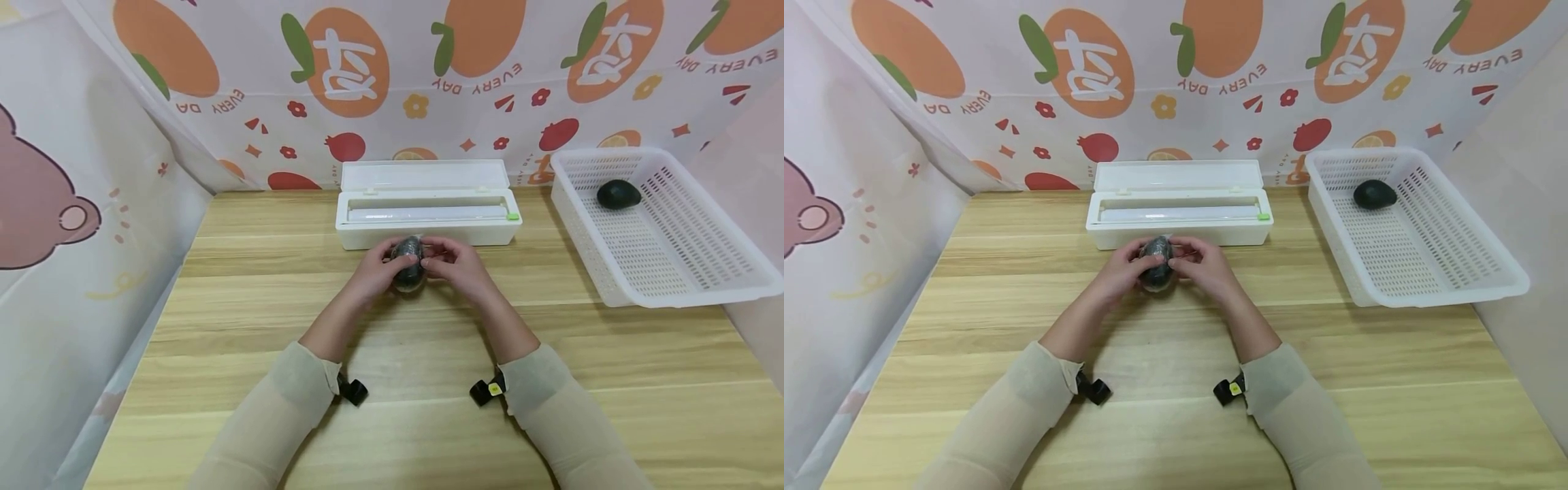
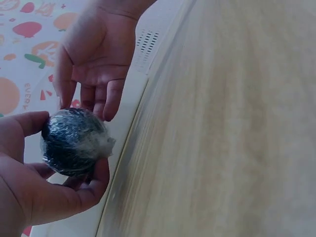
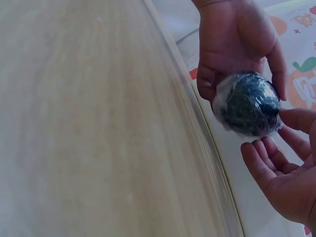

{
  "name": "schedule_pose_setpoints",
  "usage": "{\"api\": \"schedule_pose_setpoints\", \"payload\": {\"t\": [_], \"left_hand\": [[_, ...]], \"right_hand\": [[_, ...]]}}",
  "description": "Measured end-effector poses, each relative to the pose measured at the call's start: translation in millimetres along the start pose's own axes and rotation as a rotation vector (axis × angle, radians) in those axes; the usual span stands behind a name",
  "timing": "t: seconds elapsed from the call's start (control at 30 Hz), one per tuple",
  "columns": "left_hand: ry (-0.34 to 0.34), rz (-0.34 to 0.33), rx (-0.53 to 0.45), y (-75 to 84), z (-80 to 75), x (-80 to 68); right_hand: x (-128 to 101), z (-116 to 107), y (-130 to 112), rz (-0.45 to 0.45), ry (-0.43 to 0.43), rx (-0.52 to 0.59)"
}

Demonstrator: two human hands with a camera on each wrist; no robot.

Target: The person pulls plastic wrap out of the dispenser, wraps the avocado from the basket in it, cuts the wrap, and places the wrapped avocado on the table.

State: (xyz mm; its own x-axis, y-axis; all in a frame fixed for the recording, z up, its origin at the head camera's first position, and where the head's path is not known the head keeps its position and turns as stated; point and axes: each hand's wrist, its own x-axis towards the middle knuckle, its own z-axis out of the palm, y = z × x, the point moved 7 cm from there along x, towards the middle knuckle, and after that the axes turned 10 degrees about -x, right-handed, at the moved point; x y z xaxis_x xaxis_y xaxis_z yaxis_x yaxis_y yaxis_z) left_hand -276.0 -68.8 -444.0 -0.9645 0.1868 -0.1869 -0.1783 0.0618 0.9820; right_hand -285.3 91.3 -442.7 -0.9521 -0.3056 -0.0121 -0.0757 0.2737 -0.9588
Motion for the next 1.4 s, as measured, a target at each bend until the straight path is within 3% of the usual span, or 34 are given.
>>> {"api": "schedule_pose_setpoints", "payload": {"t": [0.17, 0.43, 0.6, 0.9, 1.03, 1.17, 1.4], "left_hand": [[0.008, 0.039, 0.072, 5.2, -8.7, -2.6], [0.007, 0.049, 0.067, 16.9, -35.1, -14.2], [0.055, 0.067, 0.062, 23.3, -62.2, -19.6], [0.149, 0.035, 0.039, 38.7, -123.1, -28.7], [0.213, 0.017, 0.091, 44.8, -153.2, -23.0], [0.241, -0.011, 0.168, 43.3, -178.0, -8.0], [0.27, -0.042, 0.381, 37.5, -202.8, 17.7]], "right_hand": [[-0.9, 0.2, -3.9, -0.036, 0.0, -0.057], [-3.2, -13.6, -2.7, -0.052, 0.065, -0.23], [-3.1, -19.5, -1.6, -0.065, 0.088, -0.253], [-2.6, -19.6, -0.9, -0.059, 0.089, -0.291], [-2.1, -17.1, -2.3, -0.07, 0.08, -0.303], [-3.3, -15.3, -3.9, -0.069, 0.074, -0.31], [-5.1, -20.9, -9.0, -0.093, 0.105, -0.351]]}}
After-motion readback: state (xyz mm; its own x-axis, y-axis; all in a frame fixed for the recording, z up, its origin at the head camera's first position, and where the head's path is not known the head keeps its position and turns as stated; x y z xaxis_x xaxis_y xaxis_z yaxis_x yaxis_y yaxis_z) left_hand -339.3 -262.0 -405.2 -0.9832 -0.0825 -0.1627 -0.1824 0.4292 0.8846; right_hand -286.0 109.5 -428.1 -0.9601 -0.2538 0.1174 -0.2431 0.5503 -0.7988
